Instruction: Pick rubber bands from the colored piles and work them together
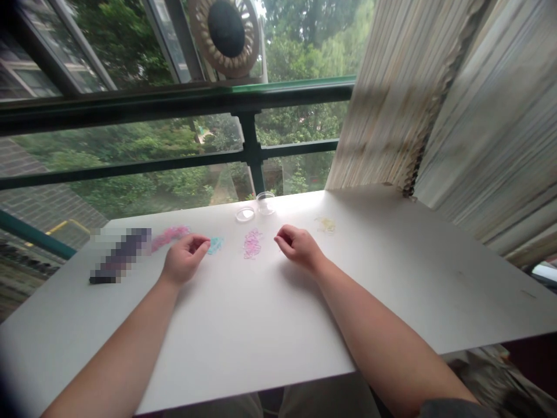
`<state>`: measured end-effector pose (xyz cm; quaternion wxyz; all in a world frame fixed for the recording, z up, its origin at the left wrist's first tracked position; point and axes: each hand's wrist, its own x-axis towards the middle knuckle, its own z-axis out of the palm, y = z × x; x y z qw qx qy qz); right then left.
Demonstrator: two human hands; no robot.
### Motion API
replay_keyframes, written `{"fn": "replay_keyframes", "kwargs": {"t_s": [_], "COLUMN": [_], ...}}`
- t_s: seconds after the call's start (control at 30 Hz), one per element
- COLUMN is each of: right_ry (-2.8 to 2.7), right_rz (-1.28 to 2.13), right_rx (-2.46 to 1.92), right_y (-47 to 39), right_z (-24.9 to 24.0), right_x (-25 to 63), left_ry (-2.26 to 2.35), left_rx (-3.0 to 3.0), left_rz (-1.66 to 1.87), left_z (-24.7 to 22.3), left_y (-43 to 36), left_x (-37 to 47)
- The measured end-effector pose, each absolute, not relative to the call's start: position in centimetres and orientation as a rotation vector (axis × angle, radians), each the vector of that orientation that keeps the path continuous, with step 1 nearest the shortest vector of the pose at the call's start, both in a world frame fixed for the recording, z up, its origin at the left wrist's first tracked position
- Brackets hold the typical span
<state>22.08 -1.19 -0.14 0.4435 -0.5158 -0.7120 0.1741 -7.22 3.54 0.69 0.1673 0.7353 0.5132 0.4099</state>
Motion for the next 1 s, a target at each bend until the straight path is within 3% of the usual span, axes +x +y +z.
{"fn": "replay_keyframes", "kwargs": {"t_s": [0.27,0.53,1.0], "right_ry": [-2.187,-2.358,-2.382], "right_rz": [0.551,0.456,0.388], "right_rx": [-1.336,-1.51,-1.627], "right_y": [-2.6,-3.4,-3.4], "right_z": [0.0,0.7,0.7], "right_x": [19.8,18.4,18.1], "left_ry": [1.271,1.153,1.144], "left_rx": [2.221,2.333,2.319], "left_rz": [0.848,0.576,0.516], "left_z": [0.0,0.3,0.3], "left_y": [2.3,0.9,0.2], "left_x": [-5.5,-4.3,-3.7]}}
